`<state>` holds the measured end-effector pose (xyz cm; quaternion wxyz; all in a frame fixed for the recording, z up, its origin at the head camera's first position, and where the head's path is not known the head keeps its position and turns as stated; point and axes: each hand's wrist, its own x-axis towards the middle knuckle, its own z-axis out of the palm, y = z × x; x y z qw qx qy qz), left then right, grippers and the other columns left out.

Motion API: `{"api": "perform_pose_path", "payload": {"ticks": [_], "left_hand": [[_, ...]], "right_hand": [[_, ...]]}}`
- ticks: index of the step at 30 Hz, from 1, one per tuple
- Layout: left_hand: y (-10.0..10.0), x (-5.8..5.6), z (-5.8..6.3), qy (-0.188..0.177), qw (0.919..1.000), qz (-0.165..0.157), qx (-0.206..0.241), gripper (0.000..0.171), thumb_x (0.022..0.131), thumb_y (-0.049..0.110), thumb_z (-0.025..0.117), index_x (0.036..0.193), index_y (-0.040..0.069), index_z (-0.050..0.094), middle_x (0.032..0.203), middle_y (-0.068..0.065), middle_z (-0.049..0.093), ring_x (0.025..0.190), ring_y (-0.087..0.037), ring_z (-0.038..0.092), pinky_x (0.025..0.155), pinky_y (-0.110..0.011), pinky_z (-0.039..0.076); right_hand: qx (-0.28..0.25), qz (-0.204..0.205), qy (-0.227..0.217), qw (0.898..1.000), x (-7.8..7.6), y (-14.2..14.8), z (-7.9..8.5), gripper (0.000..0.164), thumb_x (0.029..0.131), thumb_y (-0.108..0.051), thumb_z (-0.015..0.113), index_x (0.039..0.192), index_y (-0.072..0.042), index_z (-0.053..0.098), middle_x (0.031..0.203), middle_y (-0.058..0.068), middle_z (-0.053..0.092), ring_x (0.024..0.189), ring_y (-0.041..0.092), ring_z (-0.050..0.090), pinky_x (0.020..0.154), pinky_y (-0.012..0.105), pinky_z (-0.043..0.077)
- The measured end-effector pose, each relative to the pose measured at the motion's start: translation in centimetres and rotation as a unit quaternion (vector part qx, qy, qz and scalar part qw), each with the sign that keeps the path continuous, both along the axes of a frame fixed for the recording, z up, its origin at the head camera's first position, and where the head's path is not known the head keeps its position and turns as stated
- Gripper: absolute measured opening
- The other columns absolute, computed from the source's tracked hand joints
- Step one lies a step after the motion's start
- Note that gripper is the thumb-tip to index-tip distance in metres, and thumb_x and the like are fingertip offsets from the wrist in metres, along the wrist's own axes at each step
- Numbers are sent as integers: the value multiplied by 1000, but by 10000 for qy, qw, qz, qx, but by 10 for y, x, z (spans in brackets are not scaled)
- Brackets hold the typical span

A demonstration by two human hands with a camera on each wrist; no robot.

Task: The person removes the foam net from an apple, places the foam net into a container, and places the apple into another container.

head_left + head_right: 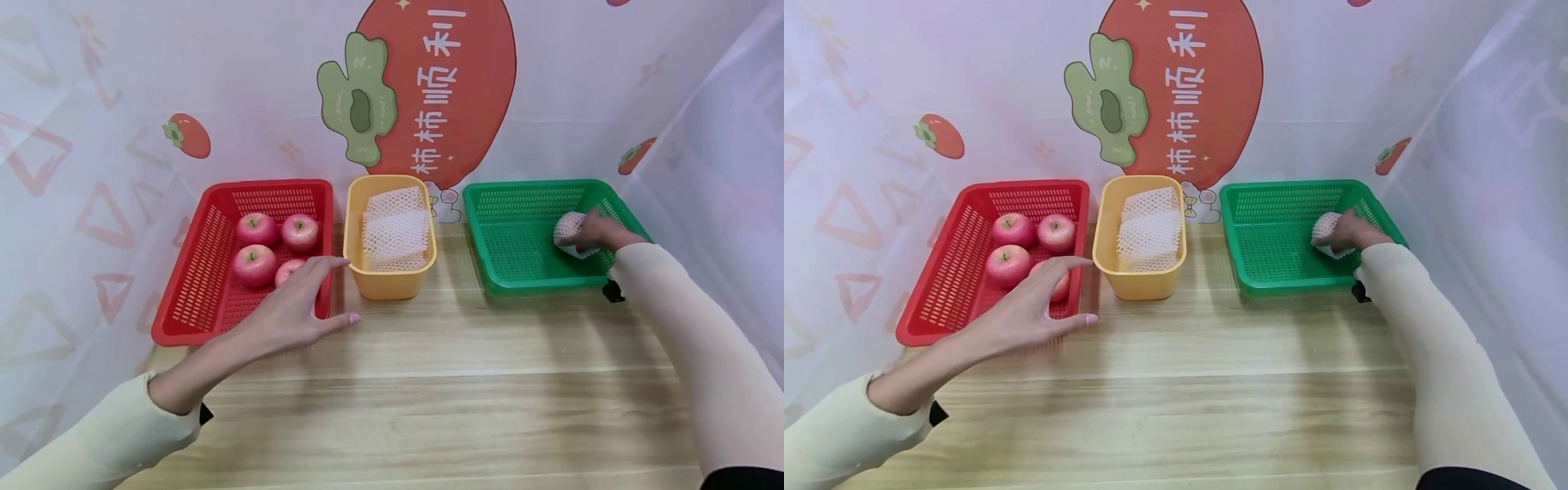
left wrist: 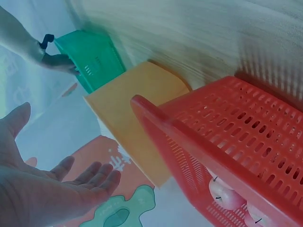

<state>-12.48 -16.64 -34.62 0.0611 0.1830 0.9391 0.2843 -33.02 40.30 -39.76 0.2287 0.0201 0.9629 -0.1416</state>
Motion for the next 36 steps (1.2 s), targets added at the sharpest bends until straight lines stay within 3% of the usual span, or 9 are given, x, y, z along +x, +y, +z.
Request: {"api": "perform_pose_path", "payload": {"ticks": [4, 8, 15, 25, 31, 36], "left_hand": [[1, 2, 0, -38, 10000, -13, 20, 92, 86, 48, 85, 158, 15, 39, 157, -9, 47, 143, -30, 45, 106, -61, 53], [3, 3, -1, -74, 10000, -34, 46, 91, 87, 49, 84, 158, 15, 39, 158, -8, 47, 145, -30, 44, 108, -61, 51], [5, 5, -3, -30, 9998, -137, 156, 86, 89, 46, 84, 157, 15, 41, 158, -7, 48, 146, -29, 44, 113, -60, 46], [9, 7, -5, 31, 9993, -280, 258, 83, 90, 45, 84, 156, 17, 42, 156, -5, 49, 142, -27, 48, 113, -58, 47], [14, 8, -8, 4, 9989, -343, 311, 82, 90, 44, 84, 156, 17, 42, 153, -5, 51, 136, -24, 52, 110, -55, 49], [18, 10, -11, -23, 9981, -422, 449, 81, 90, 42, 84, 156, 16, 44, 150, -5, 53, 134, -24, 53, 110, -54, 49]], "right_hand": [[-137, -72, 268, 9995, 1, -3, -5, 113, 101, -38, 65, 150, 24, -16, 126, 52, 37, 115, 64, 47, 99, 71, 44], [-175, -66, 566, 9982, 2, -6, -8, 100, 99, -33, 67, 148, 24, 1, 118, 47, 44, 104, 59, 54, 88, 66, 50], [-67, 125, 1201, 9927, 3, -9, -7, 82, 96, -39, 72, 134, 21, 31, 112, 39, 48, 91, 47, 54, 68, 51, 54], [-262, 368, 1932, 9801, 16, -23, 21, 82, 92, -47, 77, 136, 15, 46, 114, 37, 58, 89, 45, 61, 61, 47, 54], [-421, 500, 2247, 9722, 32, -33, 44, 78, 92, -44, 79, 135, 13, 48, 113, 34, 60, 85, 41, 61, 57, 38, 50], [-473, 576, 2376, 9685, 50, -47, 61, 85, 90, -43, 81, 144, 11, 44, 120, 35, 59, 94, 44, 61, 59, 34, 49]]}}
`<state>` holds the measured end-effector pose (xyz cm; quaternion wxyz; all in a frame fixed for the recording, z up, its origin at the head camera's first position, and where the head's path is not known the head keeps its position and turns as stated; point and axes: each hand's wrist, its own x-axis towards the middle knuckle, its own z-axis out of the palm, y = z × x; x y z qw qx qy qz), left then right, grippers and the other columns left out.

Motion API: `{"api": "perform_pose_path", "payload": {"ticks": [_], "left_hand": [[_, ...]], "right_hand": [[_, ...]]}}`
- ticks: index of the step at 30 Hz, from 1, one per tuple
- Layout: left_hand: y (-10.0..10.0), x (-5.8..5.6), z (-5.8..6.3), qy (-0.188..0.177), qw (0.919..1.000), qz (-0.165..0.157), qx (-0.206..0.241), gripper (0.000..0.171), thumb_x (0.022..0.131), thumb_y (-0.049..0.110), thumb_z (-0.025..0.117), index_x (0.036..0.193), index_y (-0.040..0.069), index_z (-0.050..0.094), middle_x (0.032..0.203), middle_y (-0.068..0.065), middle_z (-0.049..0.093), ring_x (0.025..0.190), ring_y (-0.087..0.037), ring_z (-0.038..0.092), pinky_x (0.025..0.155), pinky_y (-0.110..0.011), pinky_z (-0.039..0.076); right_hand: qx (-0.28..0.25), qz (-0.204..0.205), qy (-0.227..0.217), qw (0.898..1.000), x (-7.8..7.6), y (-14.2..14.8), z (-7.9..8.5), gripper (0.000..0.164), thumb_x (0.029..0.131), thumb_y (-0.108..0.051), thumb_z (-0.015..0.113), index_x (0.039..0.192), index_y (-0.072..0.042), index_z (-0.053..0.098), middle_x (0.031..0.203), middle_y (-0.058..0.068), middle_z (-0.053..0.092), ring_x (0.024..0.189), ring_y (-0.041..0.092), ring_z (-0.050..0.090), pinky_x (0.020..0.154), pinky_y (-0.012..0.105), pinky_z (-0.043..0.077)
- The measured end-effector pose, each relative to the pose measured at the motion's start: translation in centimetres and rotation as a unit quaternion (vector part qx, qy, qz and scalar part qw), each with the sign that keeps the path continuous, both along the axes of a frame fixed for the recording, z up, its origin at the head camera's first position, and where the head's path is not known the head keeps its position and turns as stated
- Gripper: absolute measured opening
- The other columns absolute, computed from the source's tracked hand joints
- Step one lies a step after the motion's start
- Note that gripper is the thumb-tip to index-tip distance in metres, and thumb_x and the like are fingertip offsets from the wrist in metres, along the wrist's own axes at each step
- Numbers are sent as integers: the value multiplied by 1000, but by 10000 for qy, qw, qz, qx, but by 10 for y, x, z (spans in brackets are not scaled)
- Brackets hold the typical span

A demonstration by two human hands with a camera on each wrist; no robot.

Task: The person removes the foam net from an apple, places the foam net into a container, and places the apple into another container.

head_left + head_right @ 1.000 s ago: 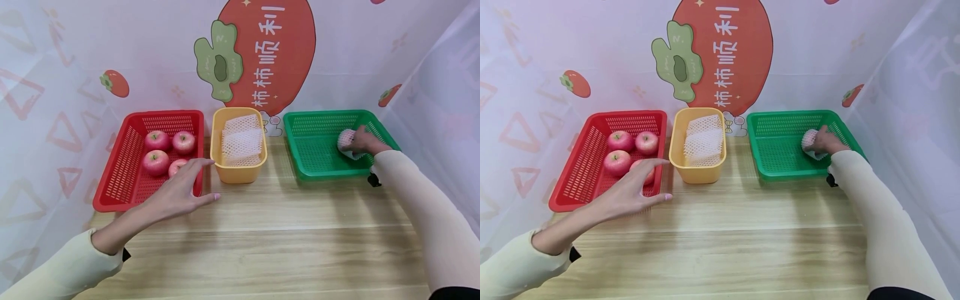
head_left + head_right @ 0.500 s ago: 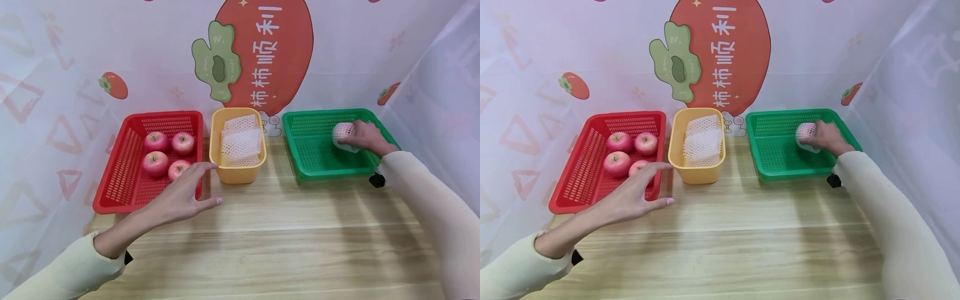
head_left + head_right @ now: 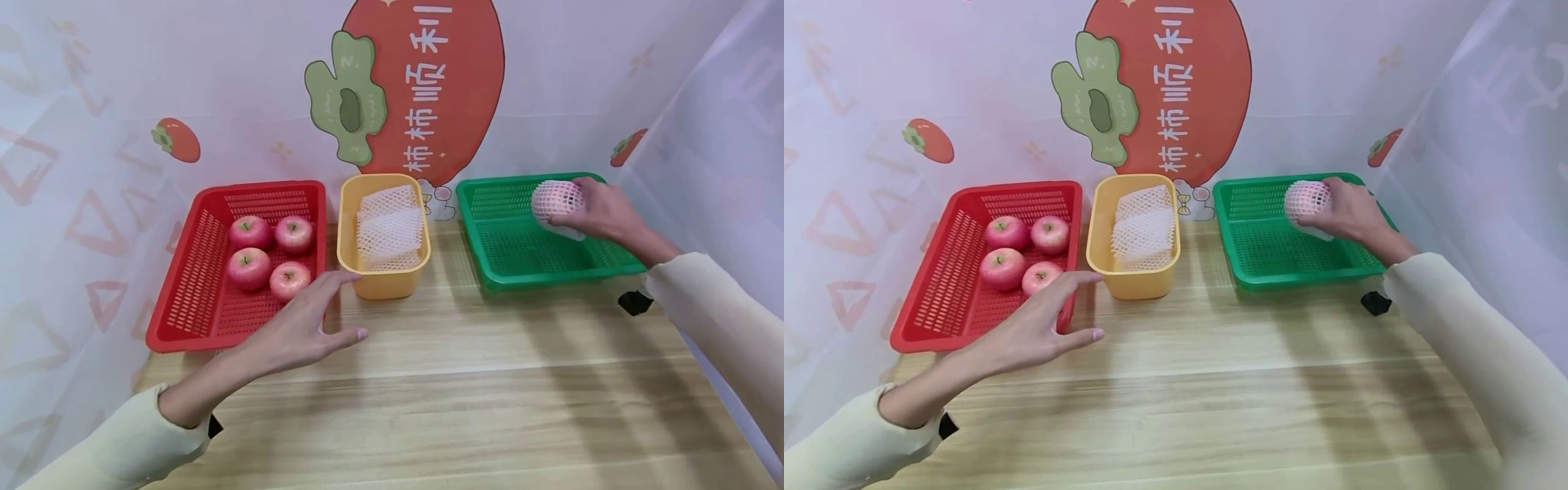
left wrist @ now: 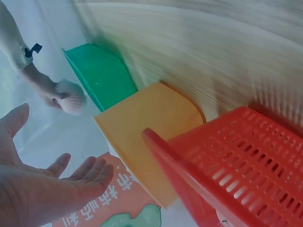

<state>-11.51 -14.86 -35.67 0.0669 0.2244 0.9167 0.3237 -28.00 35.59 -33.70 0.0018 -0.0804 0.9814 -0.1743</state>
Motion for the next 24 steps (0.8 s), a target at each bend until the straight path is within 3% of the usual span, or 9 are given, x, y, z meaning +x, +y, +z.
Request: {"api": "perform_pose_path", "payload": {"ticks": [6, 10, 16, 24], "left_hand": [[6, 3, -4, -104, 9999, -36, 35, 79, 90, 41, 83, 155, 17, 44, 151, -4, 53, 134, -25, 53, 109, -55, 50], [10, 5, -7, -140, 9998, -67, 112, 76, 91, 38, 83, 154, 18, 45, 151, -2, 54, 131, -25, 54, 108, -54, 50], [13, 8, -13, -51, 9992, -109, 368, 71, 93, 32, 82, 152, 13, 48, 148, -3, 56, 123, -23, 56, 106, -52, 49], [19, 10, -22, -224, 9972, -76, 711, 65, 95, 30, 80, 150, 11, 51, 150, -8, 57, 137, -31, 55, 112, -59, 47]], "right_hand": [[-127, 324, 248, 9991, 30, -28, 14, 89, 86, -39, 86, 149, 8, 44, 127, 32, 60, 102, 46, 62, 70, 51, 59], [-266, 563, 303, 9976, 51, -46, 16, 87, 84, -34, 88, 149, 7, 46, 130, 31, 61, 106, 45, 61, 82, 61, 59], [-447, 922, 382, 9940, 77, -75, 18, 86, 79, -30, 92, 147, 3, 52, 131, 25, 64, 109, 40, 62, 86, 59, 60], [-617, 1587, 305, 9849, 110, -108, 7, 85, 76, -29, 94, 145, 2, 55, 134, 20, 66, 115, 34, 63, 92, 56, 59]]}}
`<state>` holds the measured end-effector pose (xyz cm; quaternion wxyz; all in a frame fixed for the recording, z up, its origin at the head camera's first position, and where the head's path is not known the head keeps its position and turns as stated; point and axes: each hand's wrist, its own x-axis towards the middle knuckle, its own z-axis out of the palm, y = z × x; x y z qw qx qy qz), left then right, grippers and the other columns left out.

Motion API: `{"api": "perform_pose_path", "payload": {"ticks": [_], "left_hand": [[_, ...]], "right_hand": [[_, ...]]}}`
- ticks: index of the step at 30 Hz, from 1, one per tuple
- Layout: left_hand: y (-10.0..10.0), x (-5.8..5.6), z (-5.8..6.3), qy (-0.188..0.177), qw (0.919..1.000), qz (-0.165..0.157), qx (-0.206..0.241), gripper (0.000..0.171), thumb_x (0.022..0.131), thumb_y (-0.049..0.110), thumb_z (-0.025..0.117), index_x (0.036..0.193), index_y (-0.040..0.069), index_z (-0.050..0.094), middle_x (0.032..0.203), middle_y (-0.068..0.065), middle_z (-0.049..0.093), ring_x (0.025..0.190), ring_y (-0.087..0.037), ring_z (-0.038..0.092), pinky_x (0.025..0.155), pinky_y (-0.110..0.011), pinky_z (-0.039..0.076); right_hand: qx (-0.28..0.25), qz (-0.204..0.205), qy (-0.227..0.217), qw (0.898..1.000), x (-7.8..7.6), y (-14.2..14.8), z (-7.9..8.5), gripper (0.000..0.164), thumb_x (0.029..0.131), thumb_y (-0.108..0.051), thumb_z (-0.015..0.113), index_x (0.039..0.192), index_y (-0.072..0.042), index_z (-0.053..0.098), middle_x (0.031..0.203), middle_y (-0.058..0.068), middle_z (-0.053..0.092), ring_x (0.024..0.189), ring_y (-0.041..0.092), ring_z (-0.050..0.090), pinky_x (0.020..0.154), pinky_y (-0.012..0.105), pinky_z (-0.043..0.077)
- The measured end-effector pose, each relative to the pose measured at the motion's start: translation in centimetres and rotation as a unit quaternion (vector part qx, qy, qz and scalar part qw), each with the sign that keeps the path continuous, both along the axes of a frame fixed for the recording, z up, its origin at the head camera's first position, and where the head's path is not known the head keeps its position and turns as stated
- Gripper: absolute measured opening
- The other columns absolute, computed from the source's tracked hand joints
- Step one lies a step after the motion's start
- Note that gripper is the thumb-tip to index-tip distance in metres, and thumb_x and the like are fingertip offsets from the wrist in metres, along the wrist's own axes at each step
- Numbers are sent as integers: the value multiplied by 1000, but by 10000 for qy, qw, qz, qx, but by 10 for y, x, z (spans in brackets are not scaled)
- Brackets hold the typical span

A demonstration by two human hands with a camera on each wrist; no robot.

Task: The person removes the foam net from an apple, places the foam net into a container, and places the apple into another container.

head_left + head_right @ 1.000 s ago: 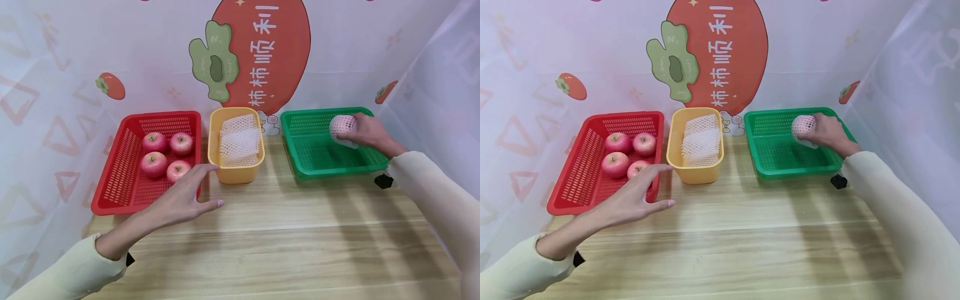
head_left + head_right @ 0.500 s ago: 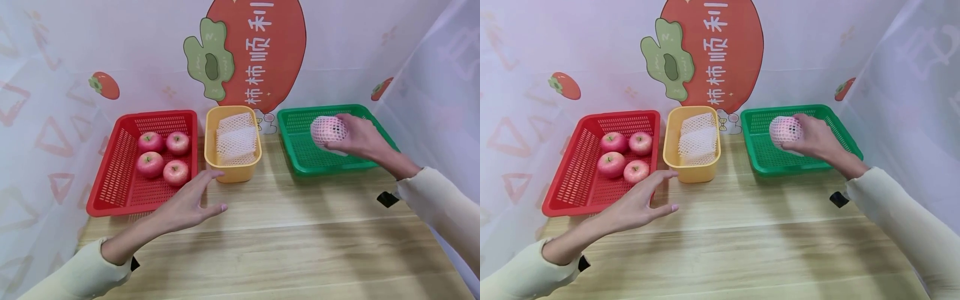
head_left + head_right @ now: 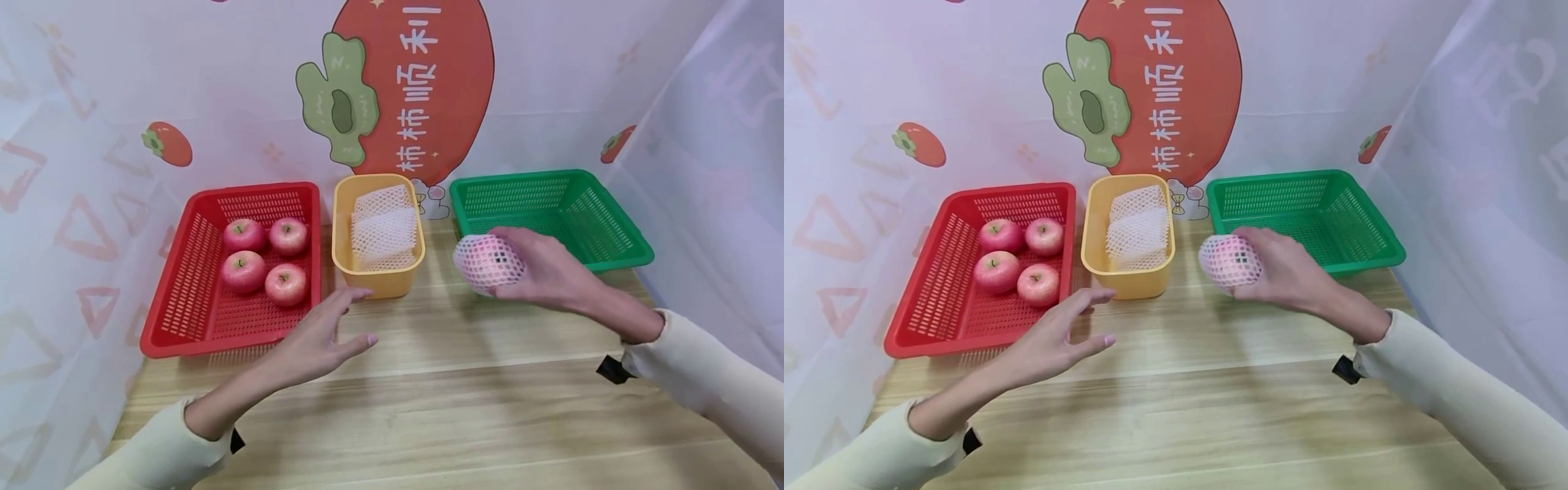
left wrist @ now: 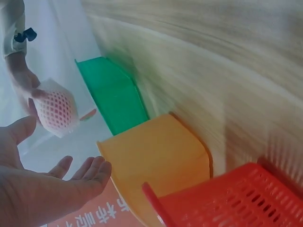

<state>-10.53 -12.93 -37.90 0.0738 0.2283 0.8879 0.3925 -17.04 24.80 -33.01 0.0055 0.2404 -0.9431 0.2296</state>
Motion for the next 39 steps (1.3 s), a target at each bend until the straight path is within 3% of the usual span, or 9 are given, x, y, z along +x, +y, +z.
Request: {"api": "perform_pose_path", "payload": {"ticks": [9, 17, 25, 32, 39], "left_hand": [[4, 1, -16, -118, 9990, -154, 406, 53, 96, 10, 75, 145, 6, 55, 141, -11, 63, 131, -31, 61, 109, -52, 52], [6, 1, -32, -80, 9931, -351, 1112, 42, 94, -8, 66, 135, 1, 60, 134, -13, 67, 125, -32, 65, 107, -50, 54], [16, 0, -38, -494, 9860, 93, 1591, 29, 98, -8, 62, 125, -1, 68, 124, -13, 72, 116, -29, 71, 101, -40, 58], [26, -3, -45, -855, 9724, 387, 2138, 23, 100, -7, 62, 121, -7, 70, 118, -20, 75, 111, -37, 73, 96, -32, 60], [33, -7, -56, -1301, 9632, 534, 2291, 19, 99, -4, 67, 117, -6, 74, 114, -18, 77, 105, -22, 74, 90, -27, 60]], "right_hand": [[-37, 490, -275, 9984, 28, -31, -24, 91, 69, -29, 95, 148, -6, 54, 131, 12, 65, 113, 28, 66, 88, 47, 62], [-164, 824, -406, 9956, 40, -50, -35, 91, 69, -27, 93, 148, -7, 53, 131, 7, 64, 112, 22, 64, 87, 39, 61], [-144, 1146, -561, 9917, 45, -63, -39, 93, 69, -27, 93, 151, -10, 52, 135, 7, 63, 113, 20, 64, 87, 37, 60], [-99, 1388, -441, 9893, 50, -72, -42, 94, 67, -30, 92, 151, -11, 53, 133, 6, 63, 110, 17, 64, 89, 38, 58], [-174, 1661, -536, 9845, 54, -76, -46, 96, 67, -28, 91, 152, -10, 51, 137, 7, 63, 115, 19, 65, 92, 40, 59]]}}
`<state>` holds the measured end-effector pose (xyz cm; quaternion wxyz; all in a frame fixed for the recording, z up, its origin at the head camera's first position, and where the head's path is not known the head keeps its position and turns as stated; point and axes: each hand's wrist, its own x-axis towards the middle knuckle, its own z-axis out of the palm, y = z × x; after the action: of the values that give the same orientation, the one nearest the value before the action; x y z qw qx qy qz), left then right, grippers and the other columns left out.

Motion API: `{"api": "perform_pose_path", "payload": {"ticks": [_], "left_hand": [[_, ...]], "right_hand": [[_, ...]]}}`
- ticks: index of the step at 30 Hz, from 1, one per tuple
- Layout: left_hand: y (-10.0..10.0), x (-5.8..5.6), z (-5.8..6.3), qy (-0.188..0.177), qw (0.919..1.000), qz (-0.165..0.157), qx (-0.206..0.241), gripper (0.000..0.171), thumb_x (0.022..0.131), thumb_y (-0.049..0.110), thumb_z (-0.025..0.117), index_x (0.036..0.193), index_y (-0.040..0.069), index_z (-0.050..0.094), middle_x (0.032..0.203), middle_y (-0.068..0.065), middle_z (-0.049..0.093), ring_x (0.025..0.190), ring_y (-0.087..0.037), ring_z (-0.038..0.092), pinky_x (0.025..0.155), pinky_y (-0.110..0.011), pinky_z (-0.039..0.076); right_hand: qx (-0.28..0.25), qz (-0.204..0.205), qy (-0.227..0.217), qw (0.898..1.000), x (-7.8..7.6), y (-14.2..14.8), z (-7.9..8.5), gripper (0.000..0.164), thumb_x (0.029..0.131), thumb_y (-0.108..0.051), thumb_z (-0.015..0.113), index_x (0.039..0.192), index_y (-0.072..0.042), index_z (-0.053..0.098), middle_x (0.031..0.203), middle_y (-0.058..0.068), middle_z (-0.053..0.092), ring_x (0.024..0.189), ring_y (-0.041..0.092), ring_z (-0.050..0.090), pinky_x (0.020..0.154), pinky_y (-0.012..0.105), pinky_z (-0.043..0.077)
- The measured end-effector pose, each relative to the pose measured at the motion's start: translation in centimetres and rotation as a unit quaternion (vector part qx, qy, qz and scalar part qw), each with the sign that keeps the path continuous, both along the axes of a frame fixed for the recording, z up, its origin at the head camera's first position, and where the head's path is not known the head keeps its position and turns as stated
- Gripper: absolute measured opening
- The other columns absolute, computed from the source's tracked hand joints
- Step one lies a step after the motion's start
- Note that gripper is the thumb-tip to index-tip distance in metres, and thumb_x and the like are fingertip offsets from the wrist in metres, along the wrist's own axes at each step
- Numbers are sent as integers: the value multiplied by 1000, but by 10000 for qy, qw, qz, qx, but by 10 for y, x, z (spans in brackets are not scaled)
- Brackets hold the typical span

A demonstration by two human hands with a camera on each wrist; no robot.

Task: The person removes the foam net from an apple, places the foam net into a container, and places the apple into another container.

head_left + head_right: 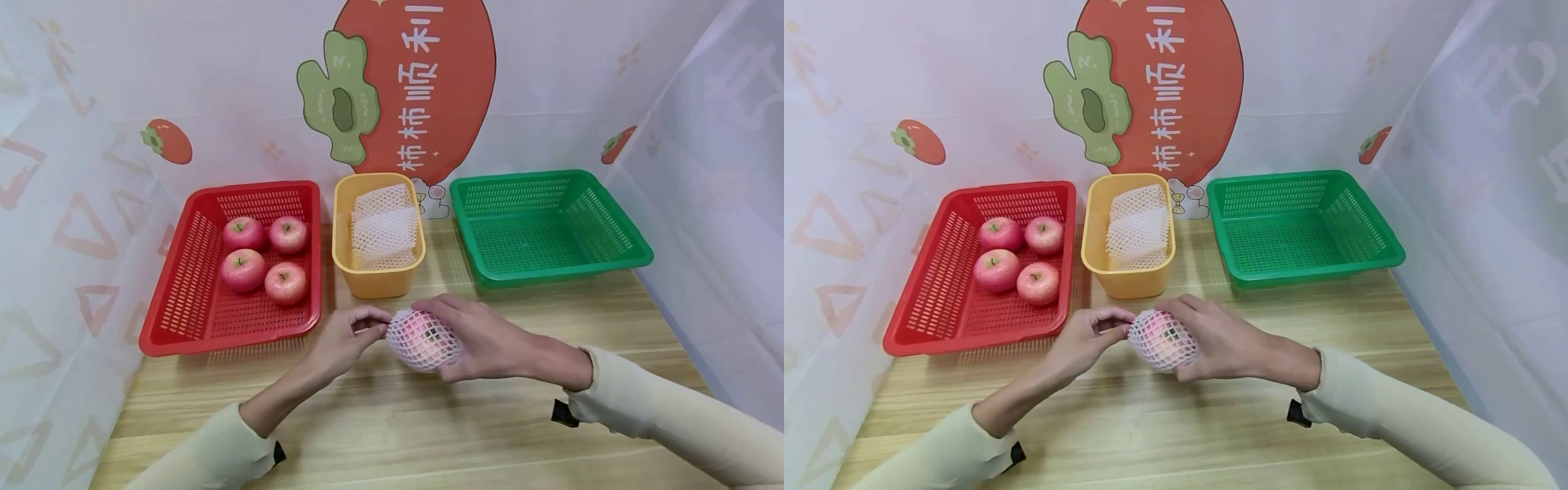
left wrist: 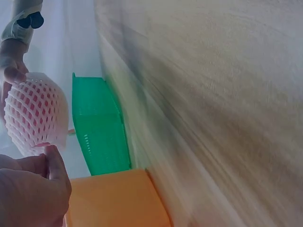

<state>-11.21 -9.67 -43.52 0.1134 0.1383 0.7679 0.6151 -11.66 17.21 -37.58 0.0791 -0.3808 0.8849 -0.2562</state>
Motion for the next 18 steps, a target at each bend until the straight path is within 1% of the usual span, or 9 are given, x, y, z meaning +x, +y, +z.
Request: {"api": "perform_pose_path", "payload": {"ticks": [3, 6, 8, 11, 14, 16, 18], "left_hand": [[1, -1, -4, -166, 9997, -143, 91, 22, 99, -1, 70, 119, -7, 73, 118, -20, 76, 109, -23, 72, 91, -24, 59], [0, 0, -6, -255, 9990, -321, 185, 30, 97, 1, 72, 125, -8, 71, 124, -22, 74, 115, -30, 71, 94, -24, 58], [-1, 1, -6, -287, 9980, -506, 262, 36, 96, 0, 73, 131, -9, 68, 129, -23, 71, 121, -35, 69, 96, -25, 57], [-2, 1, -6, -358, 9943, -893, 466, 49, 94, -4, 72, 141, -12, 58, 138, -28, 64, 127, -44, 64, 98, -29, 58], [0, 1, -6, -391, 9890, -1269, 652, 61, 92, -7, 73, 147, -14, 49, 146, -32, 56, 130, -47, 60, 99, -34, 59], [2, 1, -6, -396, 9866, -1404, 729, 67, 90, -8, 74, 150, -12, 46, 148, -33, 52, 131, -48, 59, 98, -36, 59], [4, 1, -5, -353, 9865, -1429, 719, 71, 89, -8, 76, 152, -9, 45, 149, -32, 50, 132, -48, 59, 96, -36, 60]], "right_hand": [[6, 73, -26, 10000, 1, -1, -1, 97, 67, -28, 92, 152, -9, 51, 139, 9, 62, 119, 21, 64, 95, 42, 58], [20, 115, -42, 9999, 1, -3, -3, 98, 67, -29, 92, 153, -8, 50, 141, 10, 62, 119, 22, 64, 96, 44, 58], [43, 119, -69, 9999, 1, -3, -4, 98, 68, -29, 92, 154, -8, 49, 142, 10, 62, 120, 23, 63, 97, 45, 58], [59, 119, -78, 9999, 0, -3, -6, 97, 69, -30, 91, 154, -6, 49, 143, 11, 62, 122, 24, 64, 98, 46, 58], [-22, 127, -57, 9999, 0, -4, -8, 98, 68, -29, 91, 153, -4, 49, 143, 13, 63, 124, 25, 64, 100, 47, 57], [-106, 124, -26, 9999, 0, -5, -9, 98, 69, -29, 91, 153, -2, 49, 143, 14, 63, 125, 25, 64, 101, 46, 57], [-194, 99, 10, 9998, 0, -5, -11, 98, 70, -29, 91, 154, -1, 49, 143, 16, 64, 125, 27, 65, 102, 46, 57]]}}
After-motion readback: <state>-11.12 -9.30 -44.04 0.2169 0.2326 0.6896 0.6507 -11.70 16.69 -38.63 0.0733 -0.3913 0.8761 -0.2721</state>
